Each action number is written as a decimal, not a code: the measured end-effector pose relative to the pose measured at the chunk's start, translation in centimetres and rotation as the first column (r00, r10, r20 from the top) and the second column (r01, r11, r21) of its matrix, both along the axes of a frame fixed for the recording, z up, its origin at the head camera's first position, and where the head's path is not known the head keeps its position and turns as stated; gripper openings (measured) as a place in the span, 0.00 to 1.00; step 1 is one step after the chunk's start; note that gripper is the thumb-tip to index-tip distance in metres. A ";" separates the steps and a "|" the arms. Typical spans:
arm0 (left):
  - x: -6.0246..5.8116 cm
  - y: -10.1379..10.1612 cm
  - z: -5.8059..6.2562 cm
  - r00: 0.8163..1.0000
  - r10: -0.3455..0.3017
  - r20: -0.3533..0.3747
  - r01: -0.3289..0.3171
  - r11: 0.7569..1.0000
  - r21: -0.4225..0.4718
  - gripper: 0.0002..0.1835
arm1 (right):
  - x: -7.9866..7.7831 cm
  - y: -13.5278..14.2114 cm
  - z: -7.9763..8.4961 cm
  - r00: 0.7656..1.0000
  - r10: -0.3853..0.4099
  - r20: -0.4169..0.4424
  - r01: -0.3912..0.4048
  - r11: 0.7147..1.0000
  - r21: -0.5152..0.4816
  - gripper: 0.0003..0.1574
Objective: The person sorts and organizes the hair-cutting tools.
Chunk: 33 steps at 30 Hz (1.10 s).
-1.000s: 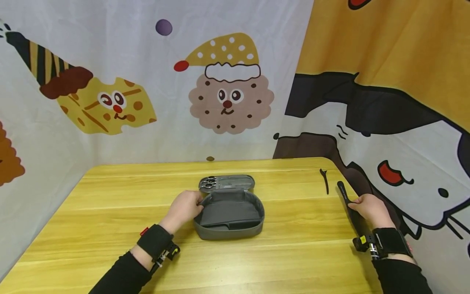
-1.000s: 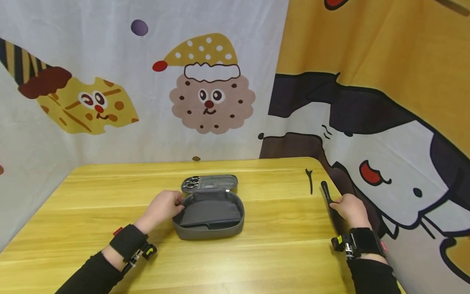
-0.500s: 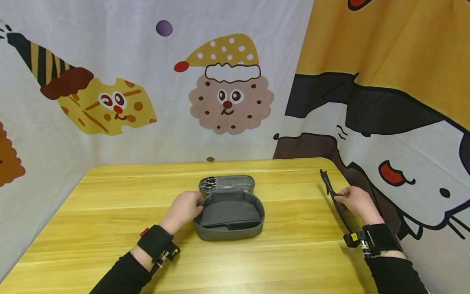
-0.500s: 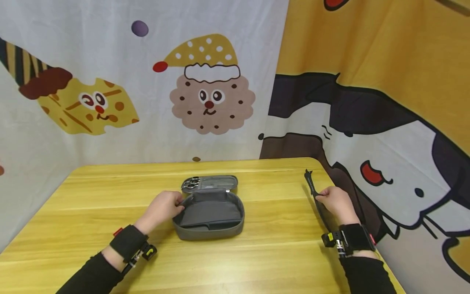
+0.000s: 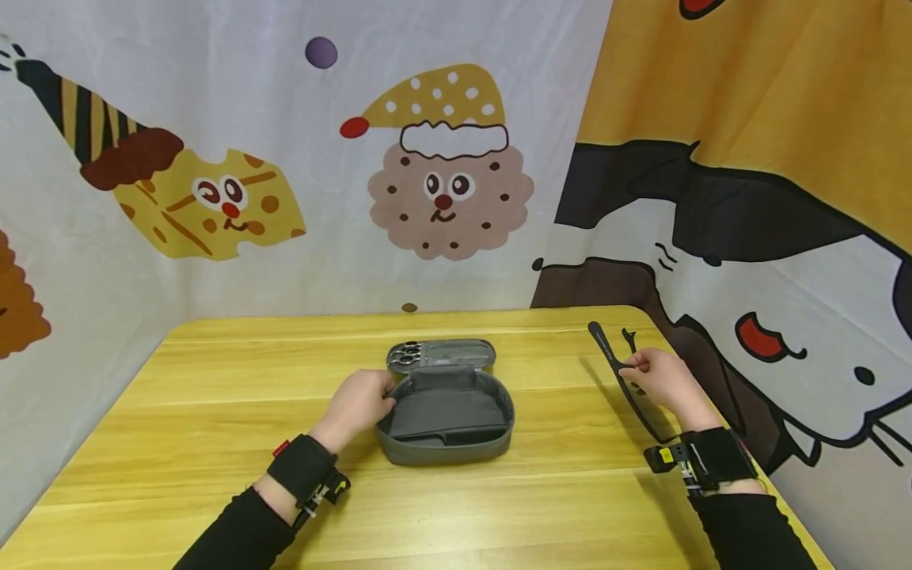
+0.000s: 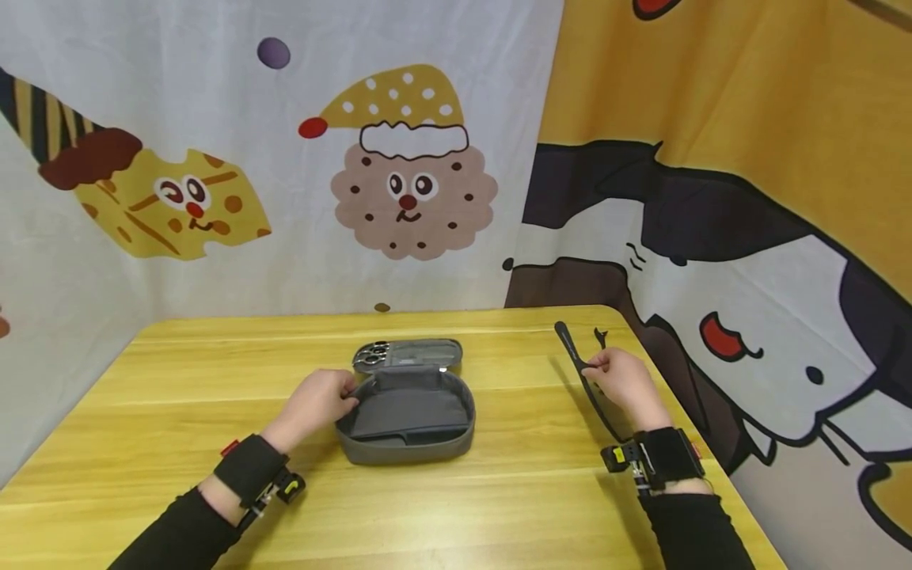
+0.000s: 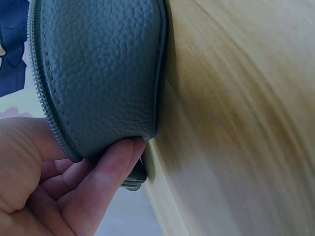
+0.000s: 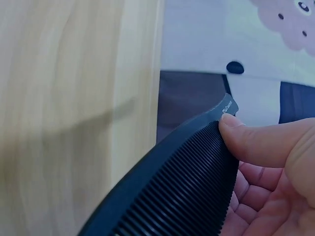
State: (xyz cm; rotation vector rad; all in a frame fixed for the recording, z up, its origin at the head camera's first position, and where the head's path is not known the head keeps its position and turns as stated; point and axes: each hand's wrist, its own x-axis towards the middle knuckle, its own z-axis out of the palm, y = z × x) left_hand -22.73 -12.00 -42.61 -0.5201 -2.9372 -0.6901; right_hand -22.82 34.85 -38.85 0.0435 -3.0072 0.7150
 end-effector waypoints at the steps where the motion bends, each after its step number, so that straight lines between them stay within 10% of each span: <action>1: 0.0 0.0 0.0 1.000 0.000 -0.001 0.000 1.000 -0.003 0.16 | 0.0 -0.3 0.1 1.000 0.008 -0.003 -0.008 1.000 -0.006 0.19; 20: 0.1 -0.1 0.0 1.000 -0.008 -0.018 0.008 1.000 0.018 0.14 | 0.0 -6.5 1.6 0.974 0.158 -0.164 -0.178 0.978 -0.113 0.08; 33: 0.6 -0.3 1.1 0.995 -0.012 -0.103 0.027 0.989 0.143 0.03 | 0.4 -10.3 1.6 0.815 0.341 -0.468 -0.352 0.934 0.069 0.07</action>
